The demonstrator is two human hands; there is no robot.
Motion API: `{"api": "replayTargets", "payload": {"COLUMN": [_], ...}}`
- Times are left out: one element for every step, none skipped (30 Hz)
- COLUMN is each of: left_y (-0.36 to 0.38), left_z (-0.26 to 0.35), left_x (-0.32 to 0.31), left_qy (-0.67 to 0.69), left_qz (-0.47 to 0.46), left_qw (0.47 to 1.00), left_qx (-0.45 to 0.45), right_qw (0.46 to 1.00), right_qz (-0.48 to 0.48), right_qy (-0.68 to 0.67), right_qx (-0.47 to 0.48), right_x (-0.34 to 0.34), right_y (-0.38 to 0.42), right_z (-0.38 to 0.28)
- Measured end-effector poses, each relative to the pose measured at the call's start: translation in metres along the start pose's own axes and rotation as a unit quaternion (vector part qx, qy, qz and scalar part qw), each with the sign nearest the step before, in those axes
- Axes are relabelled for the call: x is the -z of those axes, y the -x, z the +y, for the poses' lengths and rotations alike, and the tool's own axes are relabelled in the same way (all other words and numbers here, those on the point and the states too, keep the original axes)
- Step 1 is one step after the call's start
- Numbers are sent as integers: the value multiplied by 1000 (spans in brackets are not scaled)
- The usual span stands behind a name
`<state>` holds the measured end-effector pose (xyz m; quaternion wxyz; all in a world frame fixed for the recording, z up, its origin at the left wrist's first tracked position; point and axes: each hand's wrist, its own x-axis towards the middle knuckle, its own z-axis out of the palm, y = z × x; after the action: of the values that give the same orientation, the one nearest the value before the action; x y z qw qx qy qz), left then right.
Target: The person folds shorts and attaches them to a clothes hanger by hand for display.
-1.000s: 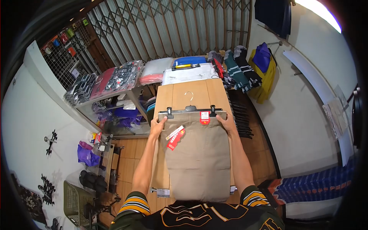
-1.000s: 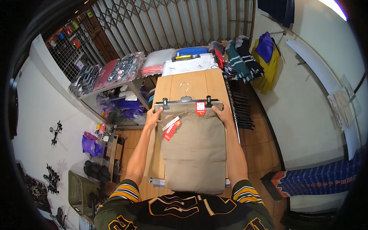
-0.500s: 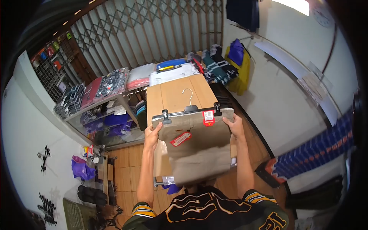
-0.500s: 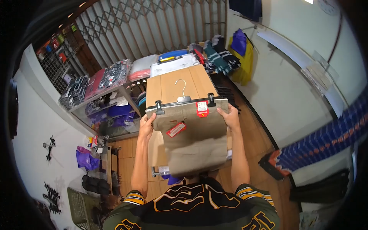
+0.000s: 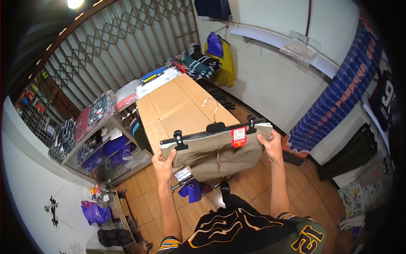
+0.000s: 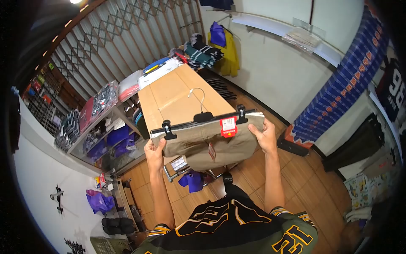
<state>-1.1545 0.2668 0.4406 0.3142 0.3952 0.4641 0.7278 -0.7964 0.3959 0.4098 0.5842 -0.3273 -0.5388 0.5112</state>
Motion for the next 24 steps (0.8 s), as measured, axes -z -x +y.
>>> {"api": "replayTargets", "payload": {"left_y": [10, 20, 27, 35, 44, 50, 59, 65, 74, 81, 88, 98, 109, 120, 132, 149, 166, 185, 203, 222, 241, 259, 280, 300], "left_z": [3, 6, 2, -5, -13, -30, -34, -36, -41, -47, -53, -58, -63, -69, -80, -84, -87, -92, -101, -111, -118, -124, -124, -125], "left_x": [-6, -13, -18, -26, -35, -38, -52, -65, -83, -97, -114, -133, -151, -167, -182, -199, -219, -238, -253, -268, -285, -301, -320, -339], "left_qy": [-14, -34, -67, -51, -36, -48, -43, -9, 24, 25, 29, 31, 33, 30, 27, 33, 41, 46, 51, 55, 58, 65, 75, 85], "left_qz": [-5, -10, -34, -43, -55, -74, -95, -109, -124, -146, -171, -191, -210, -239, -258, -280, -301, -313, -331, -348, -364, -379, -390, -401], "left_qw": [1000, 999, 997, 997, 996, 994, 992, 988, 981, 976, 971, 967, 963, 955, 948, 939, 930, 922, 912, 901, 890, 883, 876, 869], "left_qx": [-3, 12, 4, 31, 61, 67, 72, 109, 145, 161, 167, 167, 167, 176, 184, 196, 209, 223, 239, 254, 267, 270, 274, 278], "right_qw": [1000, 1000, 998, 998, 997, 995, 993, 989, 986, 980, 974, 964, 957, 945, 932, 919, 910, 898, 885, 873, 864, 853, 842, 833], "right_qz": [9, 25, 42, 58, 73, 95, 120, 145, 167, 196, 225, 261, 285, 321, 356, 384, 405, 429, 453, 472, 487, 505, 524, 537], "right_qy": [3, 19, 35, 29, 32, 22, 13, 18, 24, 28, 33, 44, 51, 57, 62, 76, 82, 89, 94, 115, 123, 125, 126, 133], "right_qx": [2, -3, -9, -12, -8, -6, -4, 5, 11, 3, -5, -9, -4, -17, -30, -35, -30, -40, -51, -48, -43, -40, -37, -33], "right_x": [10, 21, 34, 49, 62, 76, 91, 100, 116, 130, 143, 155, 168, 180, 191, 203, 217, 232, 246, 258, 272, 284, 297, 312], "right_y": [16, 32, 47, 62, 77, 93, 109, 126, 144, 163, 182, 201, 222, 243, 262, 284, 305, 326, 348, 368, 388, 407, 427, 449], "right_z": [-4, -8, -11, -12, -13, -15, -17, -19, -22, -25, -30, -36, -44, -52, -57, -68, -75, -81, -88, -97, -106, -107, -113, -116]}}
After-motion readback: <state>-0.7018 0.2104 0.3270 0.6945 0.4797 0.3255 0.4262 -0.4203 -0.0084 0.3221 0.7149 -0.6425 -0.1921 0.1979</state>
